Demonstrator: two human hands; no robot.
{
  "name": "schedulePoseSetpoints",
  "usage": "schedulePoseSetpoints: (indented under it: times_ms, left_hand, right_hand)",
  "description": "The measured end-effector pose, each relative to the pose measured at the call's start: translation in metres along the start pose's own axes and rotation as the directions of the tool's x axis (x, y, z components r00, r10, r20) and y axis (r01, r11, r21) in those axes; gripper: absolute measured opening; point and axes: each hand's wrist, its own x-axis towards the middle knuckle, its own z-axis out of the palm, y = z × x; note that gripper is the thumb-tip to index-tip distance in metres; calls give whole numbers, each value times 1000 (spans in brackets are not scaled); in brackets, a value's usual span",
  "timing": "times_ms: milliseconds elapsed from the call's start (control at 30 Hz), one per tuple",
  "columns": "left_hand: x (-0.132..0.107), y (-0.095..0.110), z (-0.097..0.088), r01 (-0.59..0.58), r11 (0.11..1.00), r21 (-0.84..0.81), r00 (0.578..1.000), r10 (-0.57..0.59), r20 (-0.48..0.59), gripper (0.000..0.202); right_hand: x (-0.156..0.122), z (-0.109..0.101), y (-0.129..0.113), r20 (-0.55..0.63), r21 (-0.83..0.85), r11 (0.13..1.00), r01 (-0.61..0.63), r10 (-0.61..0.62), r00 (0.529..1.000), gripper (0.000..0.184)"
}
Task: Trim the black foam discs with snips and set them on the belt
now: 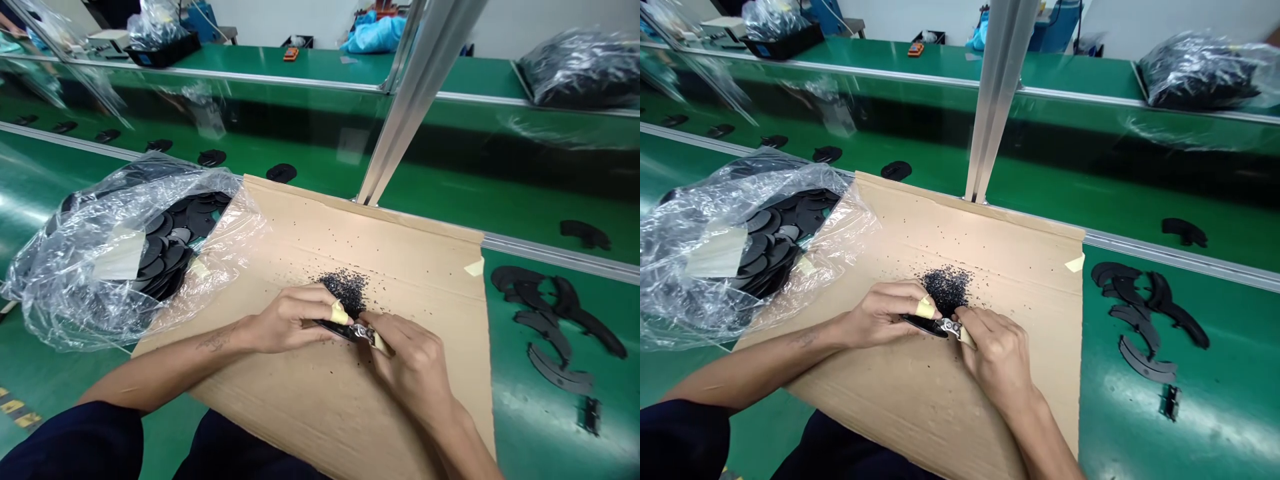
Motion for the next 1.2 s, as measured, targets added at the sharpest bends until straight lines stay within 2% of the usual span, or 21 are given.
schedulePoseSetpoints:
  times_ms: [133, 233, 333, 433, 567, 667, 767, 867, 967, 1067, 1133, 1200]
  left_hand:
    - [1, 1, -2, 82, 994, 76, 997, -81, -11, 21]
    - [2, 4, -1, 81, 991, 110, 995, -86, 44, 25]
    - [2, 5, 1, 70, 976, 204, 986, -99, 134, 25]
    - [1, 2, 1, 47, 935, 352, 987, -98, 128, 23]
    - [1, -2, -4, 36, 919, 392, 998, -52, 30, 17]
    - [2, -2, -4, 48, 956, 289, 998, -36, -47, 16]
    - [2, -1, -2, 45, 984, 171, 995, -29, -97, 14]
    - [1, -1, 0, 18, 990, 141, 995, -4, -103, 14]
    - [-2, -3, 1, 12, 966, 258, 999, 2, -54, 13]
    - [-4, -4, 1, -48, 856, 514, 997, 14, 70, 18]
    - [-5, -4, 1, -91, 780, 619, 992, 14, 128, 26]
    - [-6, -5, 2, -90, 772, 629, 993, 22, 116, 29]
  right_hand:
    - [1, 1, 3, -39, -217, 973, -72, 65, 997, 24]
    - [2, 2, 2, -35, -349, 935, -66, 58, 998, 22]
    - [3, 4, 0, -13, -386, 921, -48, 47, 999, 24]
    - [3, 5, -1, 7, -379, 924, -54, 62, 998, 26]
    - [3, 4, 3, -12, -294, 949, -110, 112, 994, 22]
    - [4, 4, 2, -8, -31, 984, -178, 178, 984, 15]
    - [5, 5, -2, 13, 212, 960, -181, 183, 983, 14]
    - [5, 5, -4, -36, 176, 980, -95, 103, 994, 12]
    - [5, 3, -7, -92, -24, 999, 30, -32, 995, 22]
    - [5, 1, -13, -97, -126, 981, 150, -163, 982, 22]
    - [5, 0, -18, -81, -30, 984, 176, -178, 981, 17]
    - [5, -1, -19, -96, 166, 978, 126, -111, 989, 14]
